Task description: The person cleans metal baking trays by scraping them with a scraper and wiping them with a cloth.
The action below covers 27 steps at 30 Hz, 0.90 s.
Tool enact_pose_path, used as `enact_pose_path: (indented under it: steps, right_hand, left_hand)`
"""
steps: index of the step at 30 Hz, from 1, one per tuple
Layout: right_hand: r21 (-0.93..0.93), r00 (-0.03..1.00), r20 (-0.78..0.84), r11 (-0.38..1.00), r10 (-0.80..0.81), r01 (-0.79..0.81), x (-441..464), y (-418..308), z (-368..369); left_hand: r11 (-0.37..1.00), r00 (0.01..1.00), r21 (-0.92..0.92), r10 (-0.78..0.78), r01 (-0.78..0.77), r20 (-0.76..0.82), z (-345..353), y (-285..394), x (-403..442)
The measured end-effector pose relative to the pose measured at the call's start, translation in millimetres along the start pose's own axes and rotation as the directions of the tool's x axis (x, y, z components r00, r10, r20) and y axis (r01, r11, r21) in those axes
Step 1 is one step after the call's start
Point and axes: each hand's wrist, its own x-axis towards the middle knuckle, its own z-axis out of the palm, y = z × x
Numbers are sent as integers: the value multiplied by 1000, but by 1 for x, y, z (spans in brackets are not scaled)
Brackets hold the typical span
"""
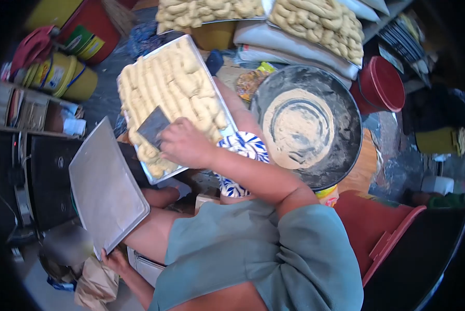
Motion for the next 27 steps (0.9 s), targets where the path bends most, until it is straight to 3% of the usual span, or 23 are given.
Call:
enact_pose_path:
  steps: [2, 5, 6, 7, 8, 9, 10, 12, 14, 16, 18, 21, 24, 27]
  right_hand:
    - [-4, 998, -60, 1000, -12, 12, 0, 12, -8]
    - [-82, 975, -27, 972, 220, -221, 5, 93, -35]
    - [104, 876, -302, 927, 375, -361, 9, 120, -36]
    - [322, 676, -507, 845, 535, -428, 11, 151, -35]
    - [204, 690, -430, 807, 582, -554, -2, 207, -31]
    - [98, 632, -200, 657, 749, -748, -11, 257, -24]
    - [-68, 490, 19, 490, 872, -869, -23, 298, -12]
    - [-202, 565, 187, 595, 803, -778, -63, 356, 27]
    - [-271, 434, 469, 593, 770, -759, -104, 421, 81]
    - [-589, 345, 498, 602, 796, -539, -142, 443, 122]
    - [-612, 253, 456, 507, 853, -607, -126, 413, 113]
    - [-604, 272, 507, 562, 818, -566, -143, 427, 123]
    - [-643, 251, 329, 411, 910, -646, -144, 439, 125]
    - [-508, 350, 90, 345, 932, -789, -127, 437, 99]
  left_hand:
    - [996, 1000, 80, 30, -31, 7, 8, 5, 1]
    - [983, 996, 172, 75, -68, -37, 5, 15, 8]
    - [984, 998, 171, 59, -56, -13, 11, 13, 7]
    - [984, 999, 170, 43, -44, 8, 21, 12, 4]
    - [985, 999, 169, 29, -33, 28, 29, 9, 3]
    - [985, 1000, 170, 26, -28, 14, 35, 6, 3]
    - [985, 1000, 172, 24, -24, -2, 40, 4, 4]
    - [983, 998, 182, 25, -14, -61, 40, 5, 1]
    - [983, 991, 182, 22, 2, -130, 36, 5, 3]
    - [976, 983, 219, 30, 10, -181, 56, -1, -3]
    - [971, 977, 238, 31, 21, -212, 67, -3, -4]
    - [964, 975, 261, 13, 46, -220, 64, 3, -1]
    - [953, 989, 296, -19, 63, -148, 73, -1, 1]
    - [952, 990, 294, -46, 83, -130, 66, -2, 5]
